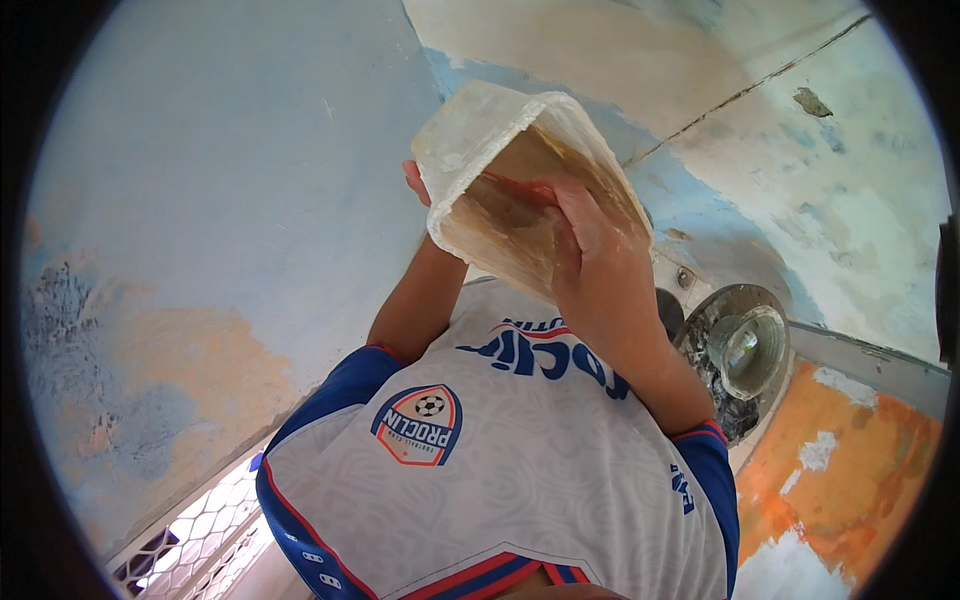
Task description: The person applies wall filler to a ceiling surface using a spreader, repeatedly scooping material from a small plastic container and smoothing it over damaged areas.
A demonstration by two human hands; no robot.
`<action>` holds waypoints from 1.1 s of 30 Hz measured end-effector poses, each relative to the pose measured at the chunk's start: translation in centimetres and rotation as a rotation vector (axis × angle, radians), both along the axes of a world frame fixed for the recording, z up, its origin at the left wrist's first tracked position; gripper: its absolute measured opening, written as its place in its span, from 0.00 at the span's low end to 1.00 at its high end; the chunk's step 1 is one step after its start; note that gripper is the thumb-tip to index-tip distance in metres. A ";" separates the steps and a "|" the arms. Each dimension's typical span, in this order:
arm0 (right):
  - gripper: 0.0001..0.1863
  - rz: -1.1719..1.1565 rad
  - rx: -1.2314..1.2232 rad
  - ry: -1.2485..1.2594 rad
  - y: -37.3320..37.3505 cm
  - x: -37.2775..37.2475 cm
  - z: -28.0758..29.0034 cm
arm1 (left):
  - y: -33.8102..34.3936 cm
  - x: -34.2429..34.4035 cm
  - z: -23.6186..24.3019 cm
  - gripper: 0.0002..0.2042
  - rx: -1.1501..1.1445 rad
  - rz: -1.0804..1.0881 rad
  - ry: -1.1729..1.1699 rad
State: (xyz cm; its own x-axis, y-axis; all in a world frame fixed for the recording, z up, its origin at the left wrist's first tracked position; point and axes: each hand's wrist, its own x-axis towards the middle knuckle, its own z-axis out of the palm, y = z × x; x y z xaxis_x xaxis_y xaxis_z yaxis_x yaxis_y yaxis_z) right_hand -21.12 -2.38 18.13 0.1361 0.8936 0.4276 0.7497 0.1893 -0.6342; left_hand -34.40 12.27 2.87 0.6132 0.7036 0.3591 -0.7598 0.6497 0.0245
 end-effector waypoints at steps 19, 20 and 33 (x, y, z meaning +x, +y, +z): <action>0.13 0.097 -0.244 0.321 -0.1 2.7 1.6 | 2.4 0.3 -2.2 0.50 0.298 0.338 0.476; 0.13 0.116 -0.244 0.334 -0.2 3.1 1.5 | 2.7 0.0 -3.0 0.50 0.255 0.327 0.501; 0.15 0.133 -0.318 0.600 -2.0 5.6 1.4 | 5.0 0.9 -6.1 0.44 0.175 0.040 0.095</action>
